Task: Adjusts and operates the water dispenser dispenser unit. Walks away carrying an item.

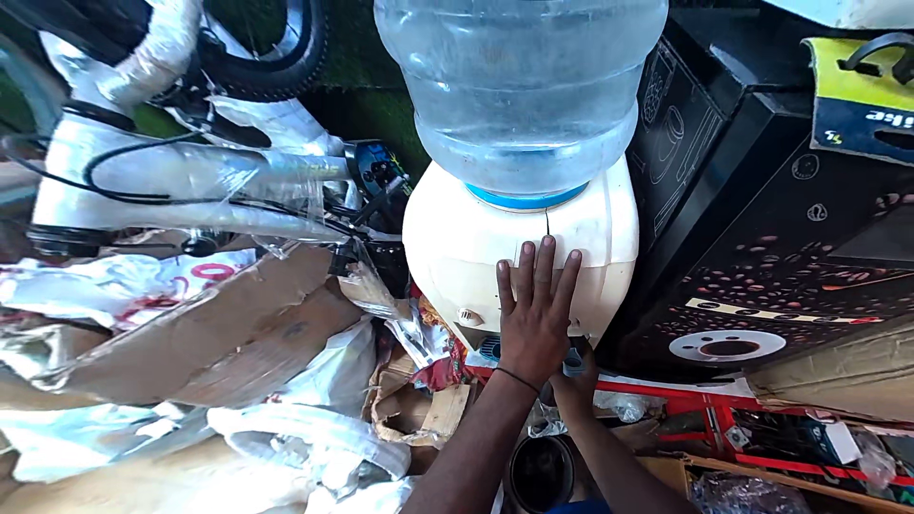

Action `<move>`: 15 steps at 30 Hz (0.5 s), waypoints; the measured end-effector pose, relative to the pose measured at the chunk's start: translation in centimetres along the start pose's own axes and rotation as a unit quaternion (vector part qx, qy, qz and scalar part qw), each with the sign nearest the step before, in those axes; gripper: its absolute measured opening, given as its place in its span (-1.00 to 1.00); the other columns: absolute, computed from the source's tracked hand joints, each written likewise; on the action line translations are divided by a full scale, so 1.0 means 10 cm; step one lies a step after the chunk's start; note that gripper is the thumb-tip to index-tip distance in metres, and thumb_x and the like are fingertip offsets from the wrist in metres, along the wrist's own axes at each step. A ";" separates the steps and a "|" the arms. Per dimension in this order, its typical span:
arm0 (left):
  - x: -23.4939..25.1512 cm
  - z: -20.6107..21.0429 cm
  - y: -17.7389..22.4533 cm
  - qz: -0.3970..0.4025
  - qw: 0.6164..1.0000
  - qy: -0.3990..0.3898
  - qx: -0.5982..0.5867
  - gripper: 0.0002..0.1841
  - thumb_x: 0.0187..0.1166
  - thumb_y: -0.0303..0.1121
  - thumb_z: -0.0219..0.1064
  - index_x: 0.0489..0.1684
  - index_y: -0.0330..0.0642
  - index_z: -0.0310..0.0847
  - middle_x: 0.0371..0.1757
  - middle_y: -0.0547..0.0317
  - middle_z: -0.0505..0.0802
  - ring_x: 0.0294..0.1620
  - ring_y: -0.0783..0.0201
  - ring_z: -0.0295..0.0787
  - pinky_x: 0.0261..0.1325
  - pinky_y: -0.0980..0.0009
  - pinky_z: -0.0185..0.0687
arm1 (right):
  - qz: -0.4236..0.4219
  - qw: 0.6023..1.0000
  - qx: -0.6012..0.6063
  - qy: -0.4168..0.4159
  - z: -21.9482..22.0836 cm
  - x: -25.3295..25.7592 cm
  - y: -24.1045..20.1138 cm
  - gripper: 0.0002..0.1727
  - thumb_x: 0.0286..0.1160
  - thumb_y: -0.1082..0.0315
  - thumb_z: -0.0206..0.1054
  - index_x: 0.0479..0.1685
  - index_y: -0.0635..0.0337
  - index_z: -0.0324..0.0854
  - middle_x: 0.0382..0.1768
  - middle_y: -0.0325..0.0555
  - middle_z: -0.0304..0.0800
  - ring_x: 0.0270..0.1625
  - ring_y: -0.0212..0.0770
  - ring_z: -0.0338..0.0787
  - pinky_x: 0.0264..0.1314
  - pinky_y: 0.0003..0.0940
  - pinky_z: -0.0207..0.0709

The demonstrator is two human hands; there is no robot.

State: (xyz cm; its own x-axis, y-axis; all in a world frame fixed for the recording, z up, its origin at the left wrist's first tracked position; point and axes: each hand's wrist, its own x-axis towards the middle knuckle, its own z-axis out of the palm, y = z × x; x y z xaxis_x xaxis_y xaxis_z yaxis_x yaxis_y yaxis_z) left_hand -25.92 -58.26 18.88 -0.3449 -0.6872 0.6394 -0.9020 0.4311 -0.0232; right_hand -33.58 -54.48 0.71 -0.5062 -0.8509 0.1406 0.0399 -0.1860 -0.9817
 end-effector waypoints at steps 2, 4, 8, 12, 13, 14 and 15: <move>0.00 0.00 0.00 -0.002 1.000 0.001 -0.001 0.32 -0.09 -0.19 0.79 0.92 0.11 -0.06 0.95 -0.07 -0.14 0.94 -0.12 -0.38 0.83 -0.31 -0.54 | -0.002 1.000 0.000 0.001 0.00 0.00 0.00 -0.04 -0.22 0.31 0.75 0.47 0.29 0.48 0.05 -0.08 0.84 0.06 -0.33 0.85 0.19 -0.35 0.78; 0.00 0.01 -0.01 -0.003 1.000 -0.001 0.001 0.32 -0.09 -0.19 0.78 0.92 0.12 -0.05 0.95 -0.07 -0.15 0.95 -0.12 -0.39 0.83 -0.31 -0.54 | -0.002 1.000 -0.004 0.003 0.01 0.00 0.00 -0.04 -0.22 0.30 0.74 0.46 0.31 0.49 0.04 -0.07 0.84 0.05 -0.34 0.85 0.18 -0.37 0.78; -0.01 0.00 -0.01 -0.008 1.000 -0.008 0.005 0.31 -0.06 -0.19 0.77 0.92 0.13 -0.06 0.95 -0.07 -0.16 0.95 -0.11 -0.40 0.83 -0.30 -0.53 | 0.004 1.000 -0.003 0.000 0.01 -0.02 -0.01 -0.06 -0.23 0.32 0.74 0.45 0.29 0.49 0.02 -0.09 0.84 0.04 -0.34 0.85 0.17 -0.36 0.78; -0.01 0.02 0.00 -0.010 1.000 0.004 -0.010 0.29 -0.09 -0.20 0.78 0.90 0.11 0.01 0.94 -0.12 -0.09 0.94 -0.16 -0.34 0.82 -0.36 -0.50 | 0.018 1.000 -0.024 0.002 0.00 -0.01 -0.04 -0.03 -0.27 0.32 0.73 0.45 0.33 0.49 0.06 -0.03 0.82 0.06 -0.28 0.83 0.17 -0.28 0.77; -0.02 0.03 -0.01 -0.012 1.000 0.009 -0.009 0.29 -0.11 -0.19 0.78 0.89 0.14 0.02 0.94 -0.10 -0.07 0.94 -0.15 -0.33 0.82 -0.35 -0.50 | 0.011 0.999 -0.034 0.002 0.00 -0.02 -0.04 -0.05 -0.26 0.31 0.73 0.43 0.34 0.50 0.06 -0.02 0.81 0.07 -0.28 0.83 0.18 -0.27 0.76; -0.03 0.03 -0.02 -0.012 1.000 0.008 -0.009 0.30 -0.12 -0.18 0.78 0.89 0.14 0.02 0.94 -0.11 -0.06 0.94 -0.16 -0.33 0.82 -0.35 -0.51 | 0.000 0.999 -0.040 0.003 -0.01 -0.03 -0.01 -0.06 -0.25 0.31 0.73 0.42 0.35 0.50 0.07 -0.02 0.81 0.08 -0.28 0.82 0.19 -0.28 0.76; -0.04 0.01 -0.02 -0.014 1.000 0.002 -0.014 0.30 -0.13 -0.19 0.79 0.90 0.13 0.01 0.93 -0.11 -0.06 0.94 -0.17 -0.34 0.83 -0.35 -0.54 | -0.012 0.999 -0.043 0.001 -0.02 -0.03 0.04 -0.05 -0.23 0.31 0.74 0.43 0.36 0.47 0.09 -0.02 0.80 0.11 -0.28 0.82 0.22 -0.29 0.75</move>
State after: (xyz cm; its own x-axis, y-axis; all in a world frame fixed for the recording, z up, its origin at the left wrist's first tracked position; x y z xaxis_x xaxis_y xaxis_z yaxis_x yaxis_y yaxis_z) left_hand -25.70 -58.16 18.54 -0.3182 -0.6970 0.6427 -0.9036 0.4280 0.0168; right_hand -33.58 -54.24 0.26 -0.5087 -0.8453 0.1636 -0.0467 -0.1626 -0.9856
